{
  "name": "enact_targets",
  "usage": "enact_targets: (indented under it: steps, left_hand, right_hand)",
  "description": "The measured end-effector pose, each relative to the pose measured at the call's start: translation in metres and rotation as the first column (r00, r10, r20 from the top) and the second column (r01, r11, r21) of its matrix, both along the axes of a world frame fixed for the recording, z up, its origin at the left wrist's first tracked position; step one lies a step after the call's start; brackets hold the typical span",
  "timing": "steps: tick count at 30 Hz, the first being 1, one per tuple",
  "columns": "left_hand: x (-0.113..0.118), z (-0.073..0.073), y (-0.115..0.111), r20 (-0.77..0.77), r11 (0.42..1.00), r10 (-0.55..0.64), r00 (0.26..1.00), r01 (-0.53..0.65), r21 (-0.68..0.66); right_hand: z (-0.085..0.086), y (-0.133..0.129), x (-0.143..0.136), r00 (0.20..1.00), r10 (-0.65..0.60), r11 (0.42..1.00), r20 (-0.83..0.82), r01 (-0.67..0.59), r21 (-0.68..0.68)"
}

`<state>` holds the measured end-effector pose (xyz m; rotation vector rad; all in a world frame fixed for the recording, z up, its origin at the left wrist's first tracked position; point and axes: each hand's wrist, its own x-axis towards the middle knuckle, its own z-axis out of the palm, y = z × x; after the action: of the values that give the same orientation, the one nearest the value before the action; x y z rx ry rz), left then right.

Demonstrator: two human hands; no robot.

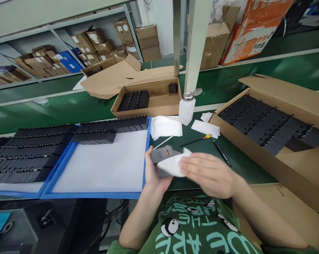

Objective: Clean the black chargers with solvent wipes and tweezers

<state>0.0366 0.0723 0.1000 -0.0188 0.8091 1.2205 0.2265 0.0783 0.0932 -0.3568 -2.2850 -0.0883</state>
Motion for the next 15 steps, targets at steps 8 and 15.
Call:
enact_targets:
  steps: [8,15]
  left_hand:
    - [0.002,0.01,0.0,0.019,0.998,-0.051,0.999,0.052,-0.041]
    - [0.016,0.012,0.005,-0.112,1.0,-0.006,0.994,0.004,-0.019]
  right_hand:
    - [-0.018,0.037,0.069,0.914,-0.371,0.917,0.162,0.388,-0.09]
    - [0.031,-0.006,0.025,0.944,-0.325,0.878,0.059,0.325,-0.352]
